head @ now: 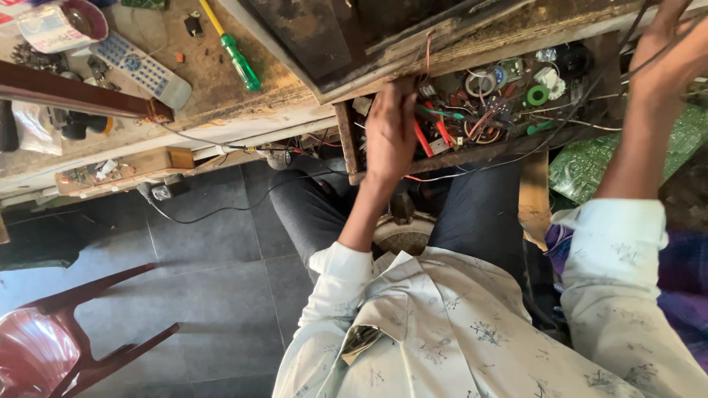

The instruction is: The person sits at a cluttered repair bench and solders components onto a small circuit board, holding the board in one hand and a soldering iron in the other. They reposition the board and wires repeatedly while working, then set the board down and pick up a remote control near a television.

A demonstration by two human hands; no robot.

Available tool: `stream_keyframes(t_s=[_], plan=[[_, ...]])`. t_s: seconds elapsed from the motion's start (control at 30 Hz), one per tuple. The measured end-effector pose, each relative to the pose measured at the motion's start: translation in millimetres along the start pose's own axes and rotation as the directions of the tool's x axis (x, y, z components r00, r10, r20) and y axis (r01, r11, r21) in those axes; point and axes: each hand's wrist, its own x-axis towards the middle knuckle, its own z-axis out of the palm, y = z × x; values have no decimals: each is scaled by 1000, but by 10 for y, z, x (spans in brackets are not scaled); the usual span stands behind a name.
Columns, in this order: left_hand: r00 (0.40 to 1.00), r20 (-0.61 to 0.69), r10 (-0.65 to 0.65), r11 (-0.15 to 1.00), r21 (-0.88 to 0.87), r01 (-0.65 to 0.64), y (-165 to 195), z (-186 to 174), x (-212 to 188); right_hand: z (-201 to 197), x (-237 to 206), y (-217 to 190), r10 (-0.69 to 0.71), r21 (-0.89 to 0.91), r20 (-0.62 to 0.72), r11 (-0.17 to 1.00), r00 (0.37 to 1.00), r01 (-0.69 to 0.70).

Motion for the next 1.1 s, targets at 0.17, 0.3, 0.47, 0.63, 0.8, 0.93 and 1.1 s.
stream_keyframes(t_s=[0.17,0.3,0.47,0.63,0.8,0.93,1.1], plan=[[980,-45,192,981,-4,-192,-209,-101,-41,30,-699,-702,-191,247,-284,932,940,264],[991,36,125,992,8,-125,-299,-32,-73,324,-1429,-1614,-137,494,-134,850,982,186],[975,59,216,974,-87,-211,-394,63,-72,494,-1579,-2109,-143,357,18,925,990,127],[961,103,258,945,-235,-228,-490,85,40,520,-1569,-2179,-17,378,202,924,979,-63],[949,194,249,868,-479,-130,-468,45,99,600,-1595,-2123,-71,209,79,976,994,53],[948,244,202,891,-448,-74,-334,-57,91,540,-1614,-2071,-26,335,57,942,998,5],[858,509,-77,740,-547,391,-76,-183,88,295,-1669,-2060,69,580,135,803,988,-135]])
